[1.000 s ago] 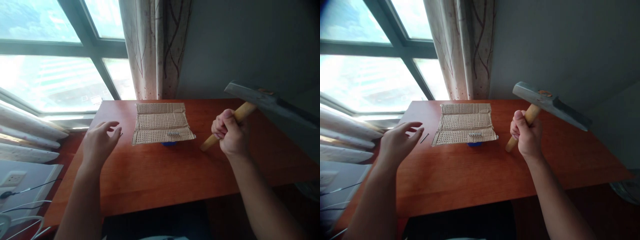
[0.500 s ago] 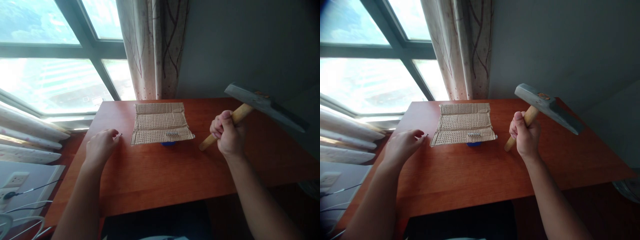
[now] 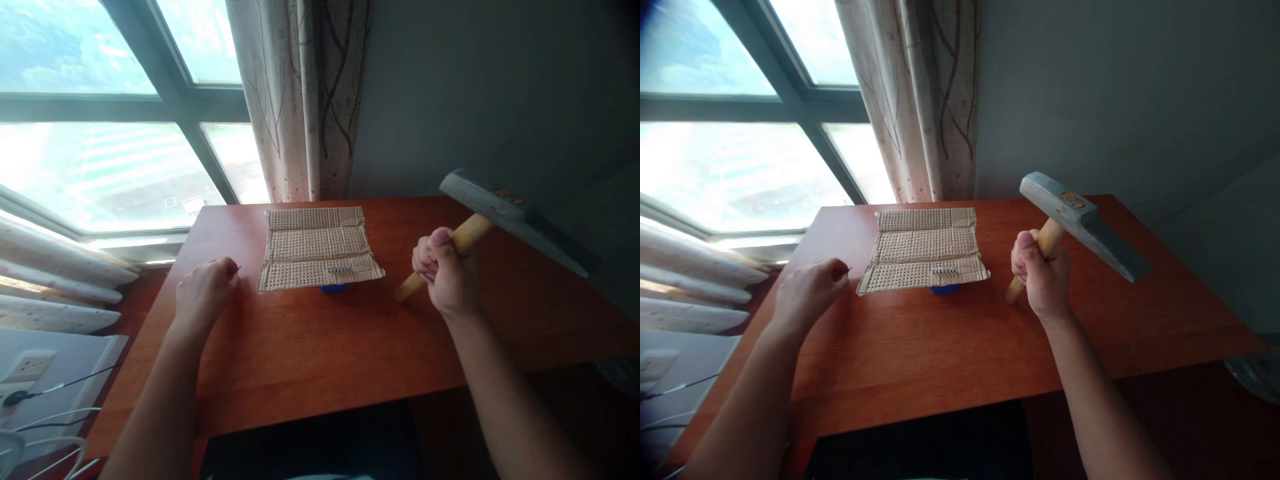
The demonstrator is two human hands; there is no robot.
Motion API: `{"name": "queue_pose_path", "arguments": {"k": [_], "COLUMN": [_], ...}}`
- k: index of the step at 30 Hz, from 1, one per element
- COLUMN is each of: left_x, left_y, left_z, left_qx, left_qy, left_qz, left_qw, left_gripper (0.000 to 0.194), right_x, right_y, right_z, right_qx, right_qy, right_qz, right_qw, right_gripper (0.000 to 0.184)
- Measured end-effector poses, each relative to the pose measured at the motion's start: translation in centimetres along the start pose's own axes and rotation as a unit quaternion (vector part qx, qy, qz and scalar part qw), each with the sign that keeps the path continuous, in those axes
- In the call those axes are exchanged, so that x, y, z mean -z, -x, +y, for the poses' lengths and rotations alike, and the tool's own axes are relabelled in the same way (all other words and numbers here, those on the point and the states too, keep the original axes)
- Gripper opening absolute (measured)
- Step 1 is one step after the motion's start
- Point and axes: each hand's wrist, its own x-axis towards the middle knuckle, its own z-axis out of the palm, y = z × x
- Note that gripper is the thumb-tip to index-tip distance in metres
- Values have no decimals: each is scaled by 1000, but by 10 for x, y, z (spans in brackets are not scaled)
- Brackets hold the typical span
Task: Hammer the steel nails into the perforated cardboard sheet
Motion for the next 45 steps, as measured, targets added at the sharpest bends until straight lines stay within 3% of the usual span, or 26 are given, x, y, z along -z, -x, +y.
{"name": "queue_pose_path", "arguments": {"k": [3,6,8,10,13,17,45], "left_x": [16,36,44,44,32,18,12], "left_y": [5,17,25,30,32,28,25], "left_z": [10,36,59,82,107,121,128], "left_qx": [26,16,-17,-58,-116,-160,-204], "left_qy": [232,458,517,530,489,404,304], "left_qz": [68,96,103,70,62,80,81], "left_qw": [970,884,849,843,862,897,927], "left_gripper": [21,27,22,20,19,12,8], "right_x": [-1,-2,-2,-2,-2,-2,0], "right_y": [1,1,2,2,3,3,4], "right_z": [0,0,-1,-1,-2,-1,3], "right_qx": [-2,-1,0,-1,-7,-6,14], "right_qy": [3,-9,-28,-41,-39,-54,-49], "right_qz": [0,-1,-2,0,4,3,8], "right_qw": [1000,1000,1000,999,999,999,999], "right_gripper": [53,52,51,50,50,49,49]}}
